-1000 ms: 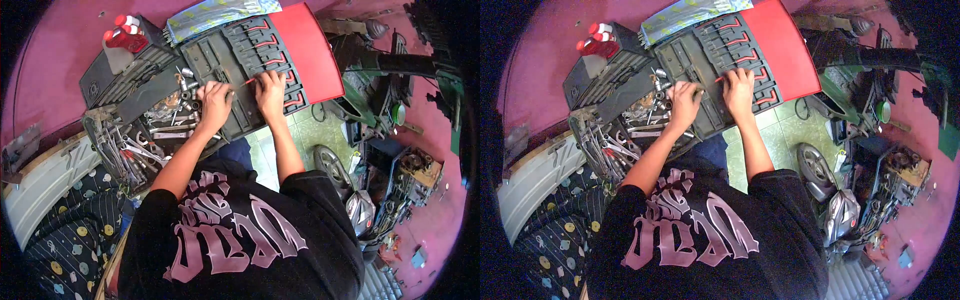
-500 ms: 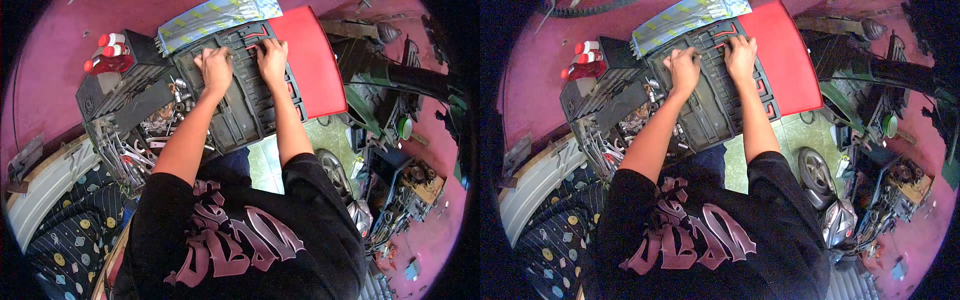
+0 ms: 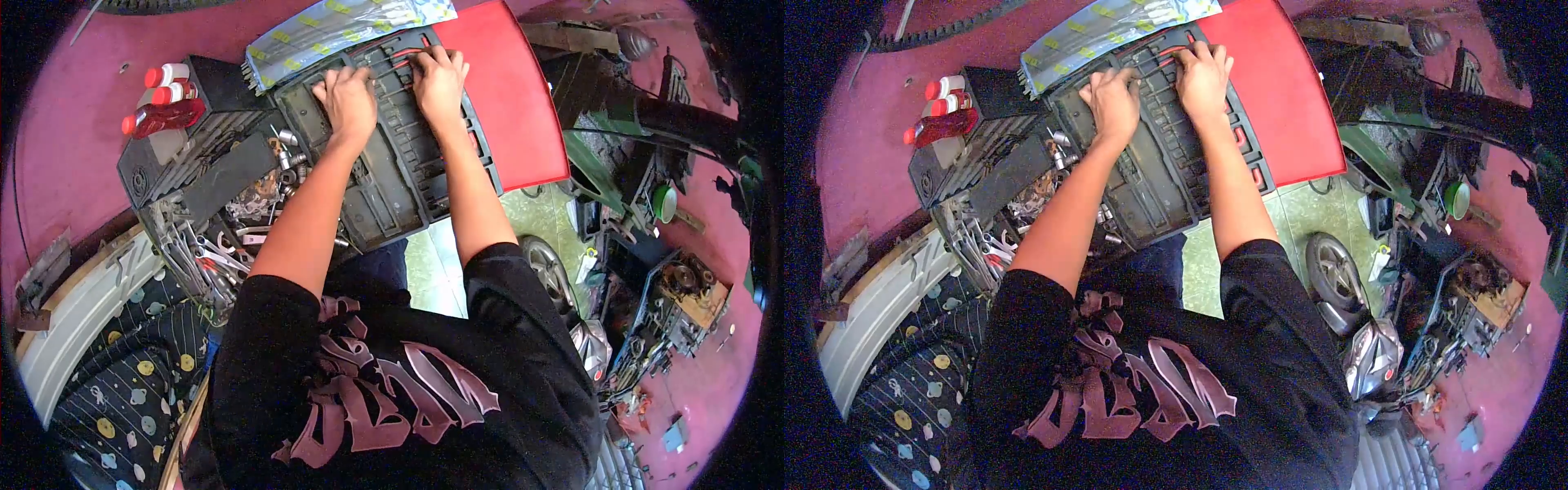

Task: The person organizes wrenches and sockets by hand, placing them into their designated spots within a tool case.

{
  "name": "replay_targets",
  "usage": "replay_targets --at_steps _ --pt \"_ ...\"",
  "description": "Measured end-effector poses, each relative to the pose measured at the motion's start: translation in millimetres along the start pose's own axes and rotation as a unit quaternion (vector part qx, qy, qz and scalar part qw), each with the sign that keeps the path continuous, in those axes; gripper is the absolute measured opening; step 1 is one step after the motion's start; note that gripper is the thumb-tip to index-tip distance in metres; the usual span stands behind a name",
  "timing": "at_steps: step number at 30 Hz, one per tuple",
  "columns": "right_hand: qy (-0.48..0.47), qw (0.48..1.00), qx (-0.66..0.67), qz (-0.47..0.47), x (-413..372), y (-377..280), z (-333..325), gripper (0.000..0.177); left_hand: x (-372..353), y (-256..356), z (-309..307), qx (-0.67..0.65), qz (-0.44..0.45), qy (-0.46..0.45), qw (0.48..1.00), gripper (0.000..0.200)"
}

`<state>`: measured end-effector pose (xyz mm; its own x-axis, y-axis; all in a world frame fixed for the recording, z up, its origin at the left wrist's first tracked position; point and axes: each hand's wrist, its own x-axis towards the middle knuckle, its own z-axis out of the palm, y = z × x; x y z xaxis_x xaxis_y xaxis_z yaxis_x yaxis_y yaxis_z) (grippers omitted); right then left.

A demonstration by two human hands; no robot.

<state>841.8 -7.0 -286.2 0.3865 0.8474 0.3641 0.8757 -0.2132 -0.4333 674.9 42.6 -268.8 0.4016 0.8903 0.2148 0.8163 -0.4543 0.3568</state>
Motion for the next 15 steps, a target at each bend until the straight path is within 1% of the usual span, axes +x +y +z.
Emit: replay_targets --at_steps 2,4,6,8,10,11,13,14,15 --pt "-0.006 1.000 0.013 0.001 -0.2 1.4 1.0 0.022 -0.1 0.9 -1.0 0.001 -0.006 -0.008 1.000 0.014" --pt "-0.015 1.000 -0.005 0.001 -3.0 -2.7 -2.6 0.023 2.8 -1.0 -0.7 0.030 0.019 -0.001 0.999 0.013" --pt "-0.025 0.999 -0.023 0.001 -6.1 -6.0 -5.2 0.024 5.5 -2.0 -0.5 0.027 0.029 0.000 0.999 0.014" --pt "-0.035 0.999 -0.025 0.022 -13.2 -8.5 -7.8 0.027 2.8 -2.0 -0.3 0.024 0.039 -0.002 0.999 0.015" --pt "-0.033 0.999 -0.014 0.029 -21.6 -15.0 -19.5 0.028 -0.5 -2.0 -5.1 -0.018 0.019 -0.007 1.000 0.018" --pt "-0.014 0.999 -0.010 0.038 -26.0 -18.6 -25.6 0.027 -4.1 -3.2 -8.4 -0.018 0.019 -0.007 1.000 0.018" --pt "0.017 0.998 0.000 0.061 -40.2 -23.9 -35.9 0.024 -14.2 -10.5 -13.5 -0.063 0.044 0.020 0.997 0.020" --pt "0.017 0.996 0.020 0.085 -52.4 -27.8 -43.4 0.022 -21.9 -14.5 -18.7 -0.063 0.045 0.019 0.997 0.020" --pt "0.016 0.995 0.030 0.095 -65.6 -31.4 -50.3 0.022 -32.9 -17.9 -28.4 -0.094 0.042 0.004 0.995 0.020"
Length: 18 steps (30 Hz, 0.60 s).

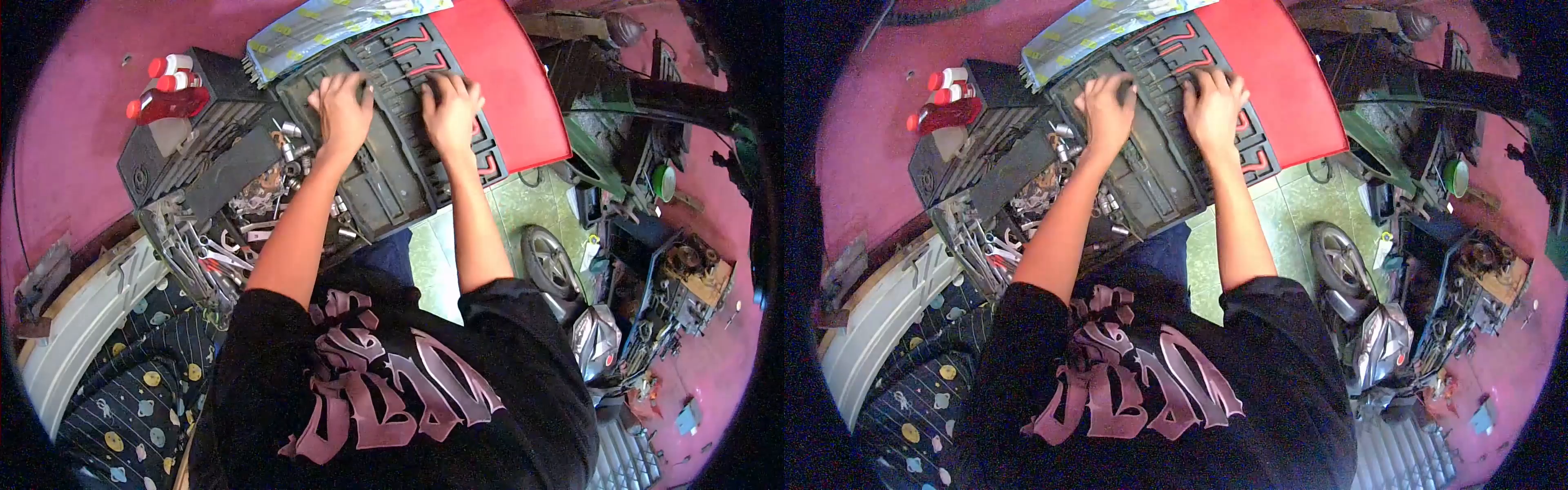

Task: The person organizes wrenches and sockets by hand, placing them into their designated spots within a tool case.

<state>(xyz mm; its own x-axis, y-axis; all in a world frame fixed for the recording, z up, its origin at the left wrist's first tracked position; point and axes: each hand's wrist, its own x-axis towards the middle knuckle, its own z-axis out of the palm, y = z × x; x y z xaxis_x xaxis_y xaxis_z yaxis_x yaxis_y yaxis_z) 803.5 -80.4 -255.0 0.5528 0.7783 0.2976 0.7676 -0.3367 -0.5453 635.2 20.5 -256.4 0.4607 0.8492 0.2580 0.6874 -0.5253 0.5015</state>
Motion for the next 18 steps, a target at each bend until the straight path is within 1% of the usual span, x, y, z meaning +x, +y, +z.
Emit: replay_targets --at_steps 1,3,4,5,7,9,11,13,14,15,17,18 --pt "-0.001 1.000 0.010 0.009 -14.5 -0.3 -6.6 0.022 -12.0 -3.3 -8.0 -0.032 -0.004 -0.012 0.999 0.021" --pt "-0.016 0.999 -0.002 0.029 -49.5 -4.0 -21.8 0.022 -38.9 -8.2 -28.3 -0.039 0.010 0.005 0.999 0.020" --pt "-0.010 1.000 -0.020 0.019 -68.8 -2.1 -24.2 0.023 -55.2 -10.1 -42.3 -0.060 0.014 -0.017 0.998 0.019" --pt "-0.016 0.999 -0.003 0.029 -88.1 -2.9 -29.1 0.021 -72.6 -13.6 -56.1 -0.081 0.016 -0.040 0.996 0.019" --pt "-0.060 0.997 -0.001 0.047 -123.0 -11.9 -42.4 0.020 -109.4 -29.2 -80.1 -0.081 0.035 -0.062 0.994 0.018" --pt "-0.077 0.996 -0.010 0.034 -152.7 -20.1 -52.7 0.020 -141.5 -45.3 -110.8 -0.095 0.034 -0.107 0.989 0.017" --pt "-0.091 0.995 -0.020 0.021 -174.4 -31.1 -57.6 0.019 -169.7 -60.0 -141.7 -0.100 0.021 -0.110 0.989 0.019" --pt "-0.131 0.989 -0.067 0.014 -191.0 -46.7 -59.8 0.020 -199.0 -83.4 -164.2 -0.090 -0.013 -0.118 0.989 0.021" --pt "-0.126 0.990 -0.069 -0.003 -196.3 -54.4 -59.0 0.021 -213.2 -93.3 -174.3 -0.074 -0.007 -0.089 0.993 0.022" --pt "-0.124 0.990 -0.073 -0.006 -198.6 -66.0 -58.4 0.021 -226.0 -103.7 -184.8 -0.094 -0.050 -0.091 0.990 0.021" --pt "-0.118 0.990 -0.072 -0.022 -204.0 -89.8 -56.0 0.021 -251.5 -128.7 -199.0 -0.072 -0.087 -0.053 0.992 0.019" --pt "-0.122 0.990 -0.074 -0.012 -205.6 -104.3 -54.3 0.021 -259.3 -142.5 -209.1 -0.091 -0.125 -0.061 0.986 0.018"
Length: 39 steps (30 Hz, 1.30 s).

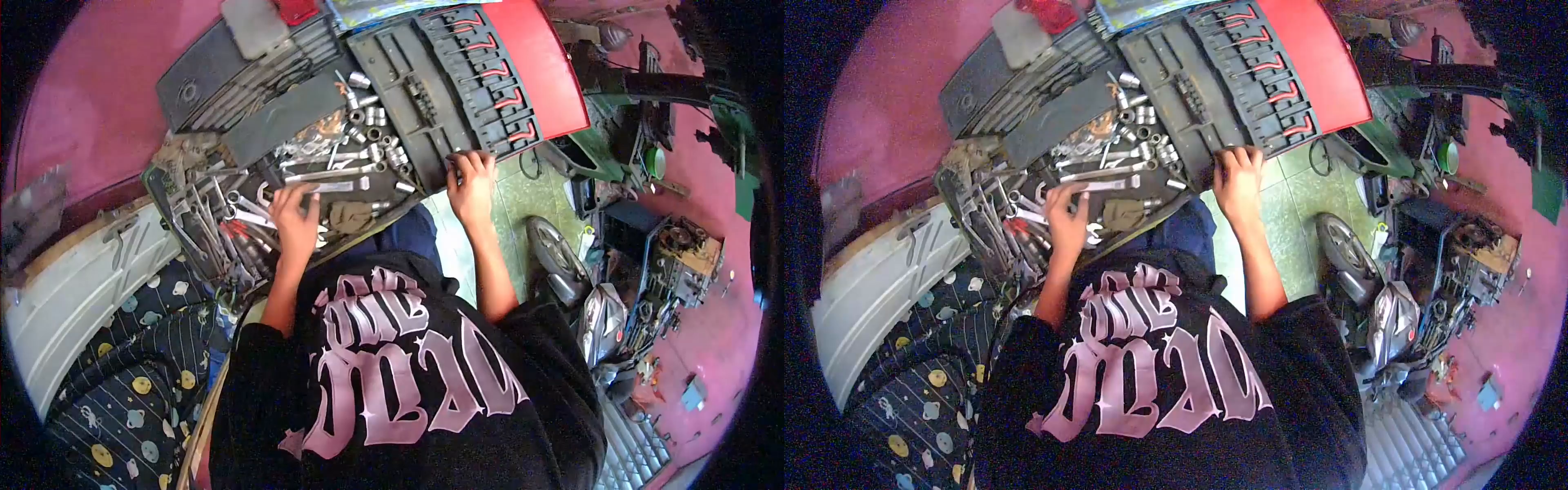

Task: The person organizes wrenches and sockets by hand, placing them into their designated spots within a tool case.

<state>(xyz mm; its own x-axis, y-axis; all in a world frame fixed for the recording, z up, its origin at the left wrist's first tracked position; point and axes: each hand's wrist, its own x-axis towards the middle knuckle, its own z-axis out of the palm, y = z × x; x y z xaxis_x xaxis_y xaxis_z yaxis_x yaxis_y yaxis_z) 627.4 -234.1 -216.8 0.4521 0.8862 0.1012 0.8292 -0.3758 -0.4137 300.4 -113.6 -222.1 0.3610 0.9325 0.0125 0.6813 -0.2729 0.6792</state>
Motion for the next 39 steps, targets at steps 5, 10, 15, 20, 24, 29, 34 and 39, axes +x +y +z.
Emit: replay_targets --at_steps 5,10,15,20,24,29,34,39 --pt "0.028 0.999 0.017 -0.033 -13.0 -73.1 20.5 0.018 -26.9 -52.7 -51.0 -0.007 -0.037 0.082 0.996 0.015" --pt "-0.016 0.995 0.025 -0.100 -32.3 -154.7 54.2 0.022 -58.6 -113.7 -81.8 -0.017 -0.144 0.128 0.981 0.013" --pt "-0.075 0.969 0.059 -0.226 -50.0 -231.5 89.4 0.024 -82.0 -166.6 -92.3 0.001 -0.208 0.129 0.969 0.022" --pt "-0.157 0.918 0.020 -0.364 -56.7 -300.3 123.8 0.024 -87.1 -148.9 -97.1 0.108 -0.204 0.102 0.968 0.031" --pt "-0.148 0.901 -0.003 -0.408 -54.4 -336.4 153.2 0.023 -80.8 -158.0 -81.4 0.119 -0.154 0.096 0.976 0.035" --pt "-0.146 0.903 -0.012 -0.404 -55.6 -343.3 179.8 0.030 -73.9 -171.0 -72.3 0.103 -0.139 0.131 0.976 0.038" --pt "-0.115 0.902 -0.016 -0.415 -58.5 -343.5 171.9 0.020 -73.0 -164.2 -76.0 0.078 -0.111 0.113 0.984 0.042" --pt "-0.135 0.902 -0.003 -0.411 -44.0 -336.9 155.4 0.022 -69.2 -151.1 -77.9 0.055 -0.079 0.118 0.988 0.039"
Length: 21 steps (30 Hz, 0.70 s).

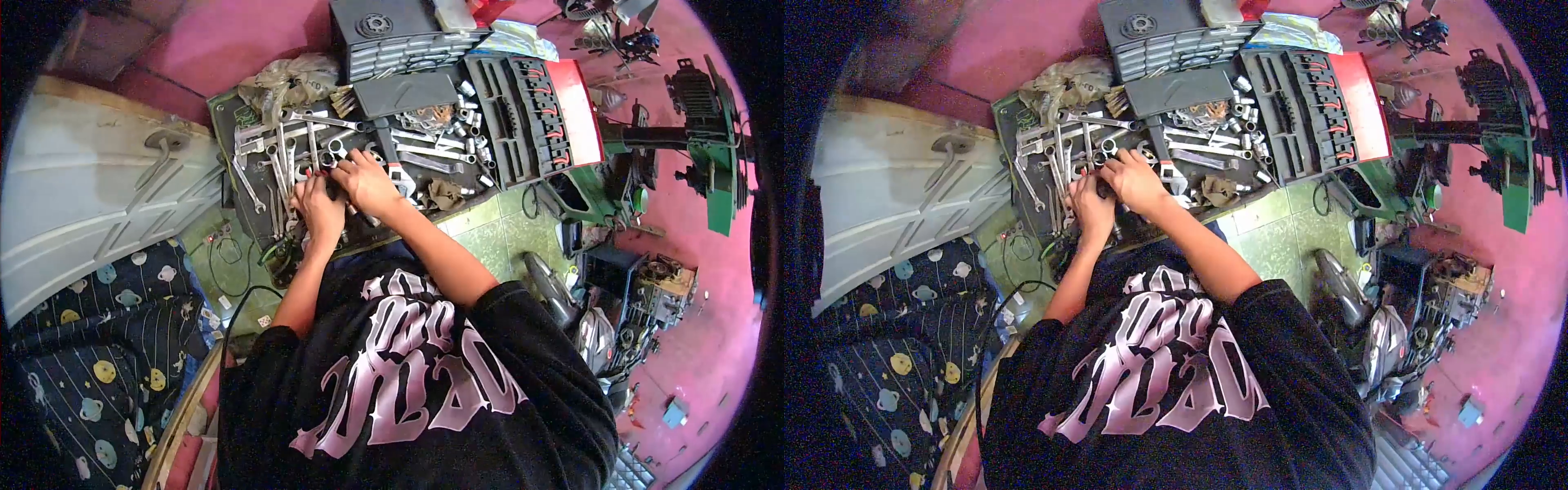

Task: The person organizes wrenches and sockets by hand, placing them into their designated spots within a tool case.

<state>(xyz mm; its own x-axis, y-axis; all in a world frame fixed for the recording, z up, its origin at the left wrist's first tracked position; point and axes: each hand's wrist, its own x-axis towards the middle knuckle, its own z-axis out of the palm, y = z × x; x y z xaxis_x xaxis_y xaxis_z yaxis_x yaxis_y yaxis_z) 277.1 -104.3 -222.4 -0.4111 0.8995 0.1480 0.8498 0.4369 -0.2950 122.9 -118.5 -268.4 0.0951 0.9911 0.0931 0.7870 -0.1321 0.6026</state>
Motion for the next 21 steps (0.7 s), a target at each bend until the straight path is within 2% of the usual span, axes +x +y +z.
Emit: replay_targets --at_steps 3,4,7,10,11,16,18,21 --pt "0.013 0.998 0.057 -0.001 -2.4 14.0 -13.5 0.013 5.7 14.3 -7.9 -0.045 0.028 -0.003 0.999 0.035" --pt "0.015 0.998 0.055 0.002 -5.1 18.6 -21.5 0.013 6.8 17.7 -8.7 -0.091 0.009 -0.035 0.995 0.032" --pt "0.041 0.998 0.051 0.021 -18.1 32.2 -43.3 0.015 7.9 35.1 -6.2 -0.077 0.079 0.005 0.994 0.020" --pt "0.078 0.994 0.062 0.041 -35.3 51.8 -63.4 0.012 6.1 53.5 -0.1 -0.052 0.104 0.010 0.993 0.015" --pt "0.058 0.995 0.061 0.061 -42.7 59.6 -70.6 0.013 5.6 58.6 1.3 -0.060 0.086 -0.036 0.994 0.013" --pt "0.116 0.981 0.113 0.112 -85.5 106.3 -91.6 0.019 5.9 100.4 22.1 -0.048 0.134 -0.074 0.987 0.015" --pt "0.117 0.975 0.120 0.149 -101.6 128.9 -97.7 0.019 8.6 122.5 34.4 -0.059 0.111 -0.121 0.985 0.015" --pt "0.160 0.962 0.133 0.177 -125.6 163.5 -109.3 0.018 15.4 159.5 56.3 -0.060 0.158 -0.123 0.978 0.015"
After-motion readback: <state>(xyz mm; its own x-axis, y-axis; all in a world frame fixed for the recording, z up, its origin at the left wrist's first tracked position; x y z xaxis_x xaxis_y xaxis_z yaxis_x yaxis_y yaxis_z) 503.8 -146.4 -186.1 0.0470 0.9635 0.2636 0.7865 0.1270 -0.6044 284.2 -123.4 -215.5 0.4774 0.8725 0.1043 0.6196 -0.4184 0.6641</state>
